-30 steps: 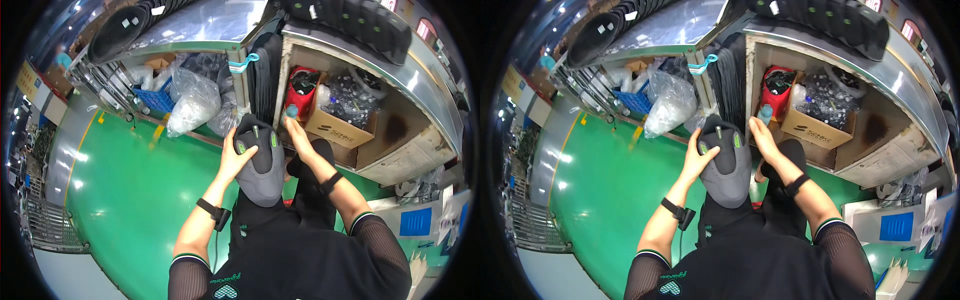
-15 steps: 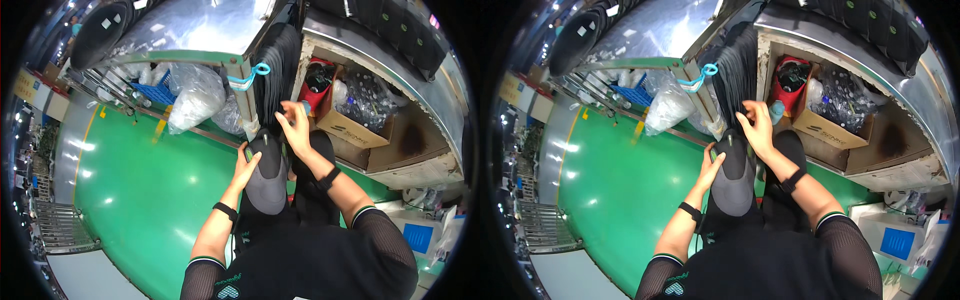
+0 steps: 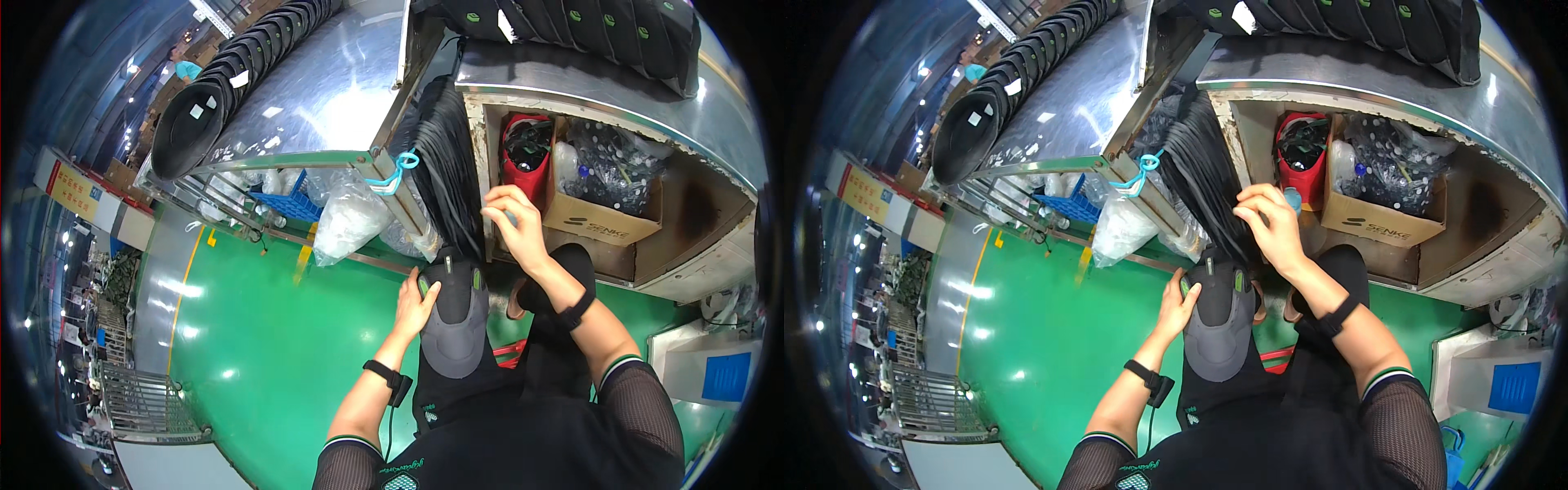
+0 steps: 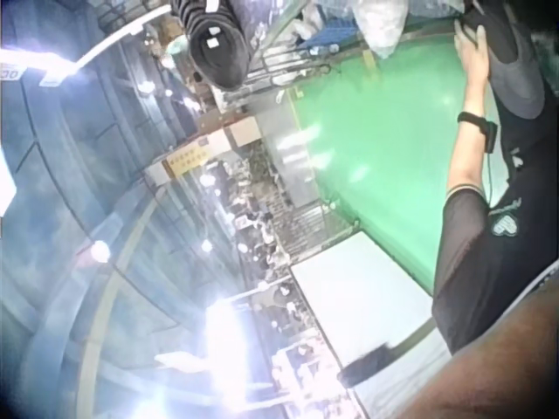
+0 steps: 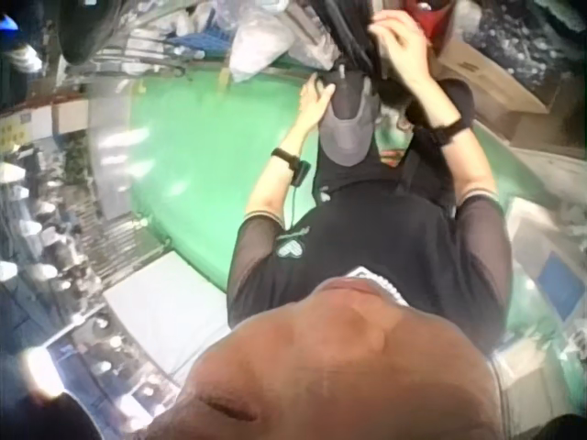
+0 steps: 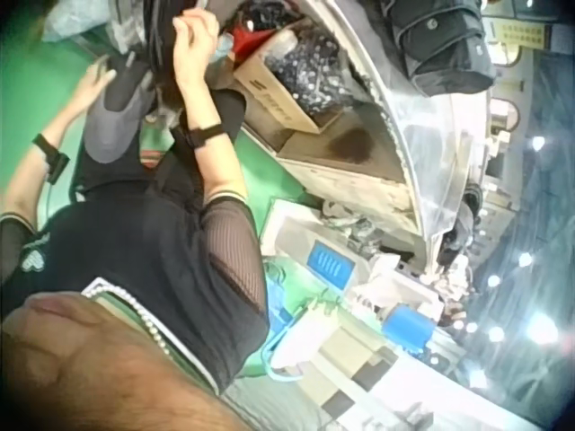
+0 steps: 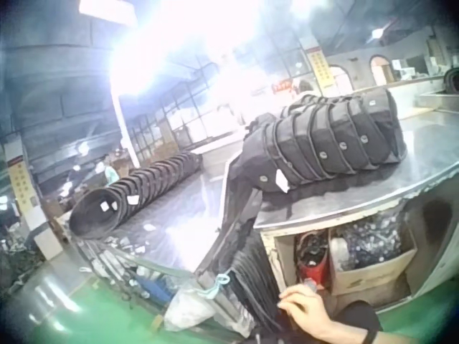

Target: Lacing athletic shoes in a shoe manufacturing facility.

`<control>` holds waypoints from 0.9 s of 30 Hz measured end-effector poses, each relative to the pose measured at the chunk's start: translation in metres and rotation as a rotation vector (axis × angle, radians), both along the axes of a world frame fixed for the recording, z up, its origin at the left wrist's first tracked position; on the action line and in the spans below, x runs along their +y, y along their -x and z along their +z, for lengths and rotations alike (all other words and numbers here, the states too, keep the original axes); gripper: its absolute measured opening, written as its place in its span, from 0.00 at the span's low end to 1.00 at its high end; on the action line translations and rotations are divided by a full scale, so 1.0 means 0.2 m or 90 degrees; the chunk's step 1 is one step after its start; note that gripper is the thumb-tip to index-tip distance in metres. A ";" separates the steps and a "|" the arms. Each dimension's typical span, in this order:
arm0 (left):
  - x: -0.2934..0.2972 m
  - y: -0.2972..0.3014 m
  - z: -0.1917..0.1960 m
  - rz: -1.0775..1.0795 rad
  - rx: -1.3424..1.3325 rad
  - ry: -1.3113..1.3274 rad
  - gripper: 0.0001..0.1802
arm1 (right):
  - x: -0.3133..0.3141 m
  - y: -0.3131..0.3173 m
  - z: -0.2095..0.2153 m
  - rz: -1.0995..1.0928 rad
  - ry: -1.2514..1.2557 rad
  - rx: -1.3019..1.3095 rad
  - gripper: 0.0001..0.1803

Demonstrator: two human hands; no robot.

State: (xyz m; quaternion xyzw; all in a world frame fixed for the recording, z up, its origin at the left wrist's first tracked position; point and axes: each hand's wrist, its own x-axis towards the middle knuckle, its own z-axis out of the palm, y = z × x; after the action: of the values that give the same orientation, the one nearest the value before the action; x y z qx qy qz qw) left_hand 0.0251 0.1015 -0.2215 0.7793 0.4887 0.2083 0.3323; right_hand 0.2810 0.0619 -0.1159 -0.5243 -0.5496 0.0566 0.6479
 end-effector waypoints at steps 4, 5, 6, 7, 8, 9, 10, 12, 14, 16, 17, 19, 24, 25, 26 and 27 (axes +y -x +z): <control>0.00 -0.04 0.12 -0.059 -0.013 -0.199 0.33 | 0.00 0.05 0.10 0.197 0.137 0.345 0.05; -0.01 -0.07 0.14 -0.059 -0.025 -0.204 0.31 | 0.08 0.09 0.16 0.173 0.149 0.320 0.07; -0.01 -0.10 0.14 -0.060 -0.023 -0.196 0.31 | 0.20 0.08 0.18 0.073 0.040 0.098 0.08; -0.02 -0.12 0.12 -0.065 -0.035 -0.178 0.31 | 0.30 0.11 0.23 0.054 0.059 0.068 0.09; -0.03 -0.13 0.10 -0.070 -0.047 -0.160 0.31 | 0.37 0.12 0.27 0.035 0.077 0.039 0.09; -0.05 -0.15 0.11 -0.064 -0.046 -0.182 0.31 | 0.43 0.12 0.25 0.034 0.069 0.037 0.09; -0.06 -0.14 0.11 -0.061 -0.046 -0.186 0.30 | 0.47 0.11 0.23 0.023 0.069 0.046 0.09; -0.09 -0.10 0.14 -0.058 -0.067 -0.179 0.28 | 0.49 0.07 0.22 0.011 0.066 0.053 0.09; -0.11 0.02 0.17 -0.043 -0.091 -0.166 0.27 | 0.36 0.08 0.24 0.049 -0.046 0.037 0.07; -0.16 0.07 0.31 -0.024 -0.102 -0.184 0.28 | 0.10 0.15 0.28 0.158 -0.032 -0.029 0.05; -0.18 0.02 0.44 -0.051 -0.323 0.070 0.29 | -0.11 0.18 0.28 0.384 0.128 0.078 0.04; -0.20 -0.05 0.71 -0.187 -0.644 0.448 0.32 | -0.42 0.25 0.17 0.620 0.161 -0.294 0.02; -0.16 0.26 0.93 -0.300 -0.987 0.531 0.25 | -0.96 0.17 -0.02 0.636 0.597 0.047 0.08; -0.17 0.38 0.99 -0.102 -1.186 0.588 0.20 | -1.00 0.06 -0.02 0.522 0.698 0.256 0.08; -0.14 0.56 0.97 -0.043 -1.149 0.457 0.17 | -1.04 -0.04 -0.02 0.409 0.669 0.467 0.08; -0.12 0.75 0.89 0.081 -1.188 0.401 0.16 | -1.05 -0.17 -0.02 0.505 0.578 0.605 0.09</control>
State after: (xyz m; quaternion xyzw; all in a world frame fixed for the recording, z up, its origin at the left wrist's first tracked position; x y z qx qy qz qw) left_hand -0.1256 0.0773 -0.0429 0.1507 0.1048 0.6171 0.7652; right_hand 0.3146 -0.1476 -0.1193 -0.4217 -0.2816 0.7244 0.4670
